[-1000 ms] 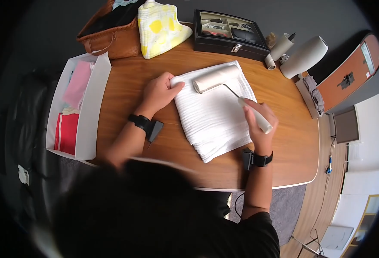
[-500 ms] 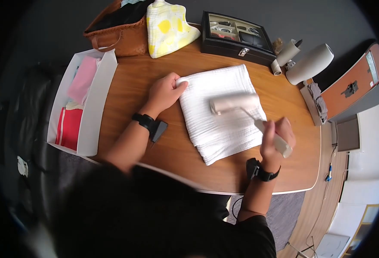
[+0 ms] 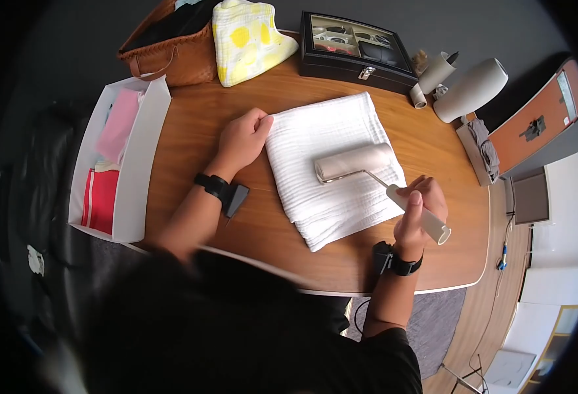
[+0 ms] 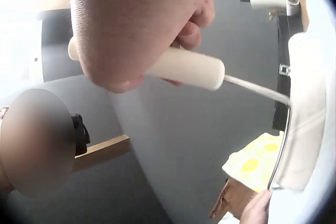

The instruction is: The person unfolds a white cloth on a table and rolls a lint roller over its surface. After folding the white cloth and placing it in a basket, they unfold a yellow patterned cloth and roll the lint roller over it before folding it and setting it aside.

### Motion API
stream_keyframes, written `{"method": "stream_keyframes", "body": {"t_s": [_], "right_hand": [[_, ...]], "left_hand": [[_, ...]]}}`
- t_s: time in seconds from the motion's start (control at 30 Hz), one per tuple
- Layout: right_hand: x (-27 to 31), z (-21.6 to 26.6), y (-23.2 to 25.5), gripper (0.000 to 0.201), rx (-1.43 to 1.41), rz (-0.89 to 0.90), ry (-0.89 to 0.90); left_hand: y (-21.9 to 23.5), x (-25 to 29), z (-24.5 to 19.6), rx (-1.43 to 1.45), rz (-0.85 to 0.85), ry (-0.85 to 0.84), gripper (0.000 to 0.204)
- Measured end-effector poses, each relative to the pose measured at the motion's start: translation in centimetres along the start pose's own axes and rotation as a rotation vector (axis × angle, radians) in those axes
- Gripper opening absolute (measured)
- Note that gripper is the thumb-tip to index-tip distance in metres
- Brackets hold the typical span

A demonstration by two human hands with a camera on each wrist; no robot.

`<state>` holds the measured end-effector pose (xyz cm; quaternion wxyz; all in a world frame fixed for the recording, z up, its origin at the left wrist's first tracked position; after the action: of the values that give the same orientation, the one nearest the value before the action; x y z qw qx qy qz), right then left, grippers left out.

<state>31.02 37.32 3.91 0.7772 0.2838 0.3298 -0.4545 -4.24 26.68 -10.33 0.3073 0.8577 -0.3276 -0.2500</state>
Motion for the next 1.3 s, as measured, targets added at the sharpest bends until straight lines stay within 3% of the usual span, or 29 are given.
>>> {"method": "stream_keyframes", "body": {"t_s": [0.17,0.27,0.5,0.6,0.9,1.1,1.2,1.23,1.3], "right_hand": [[-0.5,-1.0,-2.0,0.011,0.254,0.11,-0.043],[-0.8,-3.5,-3.3,0.008,0.157,0.126,-0.181],[-0.2,-0.7,-1.7,0.015,0.272,0.093,-0.001],[0.0,0.1,-0.5,0.019,0.184,0.04,0.011],[-0.2,-4.4,-3.4,0.016,0.211,0.195,-0.208],[0.5,-2.8,0.4,0.021,0.302,0.051,-0.035],[0.4,-3.2,0.7,0.029,0.263,-0.018,-0.134],[0.5,-4.2,0.3,0.026,0.289,0.036,-0.26],[0.7,-5.6,-1.2,0.025,0.167,0.08,-0.278]], "left_hand": [[-0.3,-0.2,0.1,0.014,0.021,0.019,0.032],[-0.4,-0.2,0.1,0.022,0.042,0.031,0.031],[0.4,0.1,-0.8,0.019,0.026,0.046,0.031],[0.5,0.2,-0.8,0.025,0.019,0.036,0.031],[0.2,0.1,-0.5,0.025,0.039,0.029,0.03],[0.5,0.1,-0.5,0.0,0.042,0.047,0.031],[0.8,0.2,-0.7,-0.02,0.035,0.047,0.032],[0.9,0.3,-0.8,-0.019,0.048,0.057,0.032],[0.9,0.2,-0.8,-0.028,0.031,0.036,0.032]]}}
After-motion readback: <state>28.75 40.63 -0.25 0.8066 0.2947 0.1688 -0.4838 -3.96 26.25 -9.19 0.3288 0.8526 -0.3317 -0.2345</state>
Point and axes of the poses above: each hand's wrist, its own x-axis away from the middle knuckle, its own y-axis out of the back of the hand, z = x × y, the point moved 7 cm from there along -x, towards the middle knuckle, and after that the axes turned 12 degrees about -x, right-handed, at the moved point
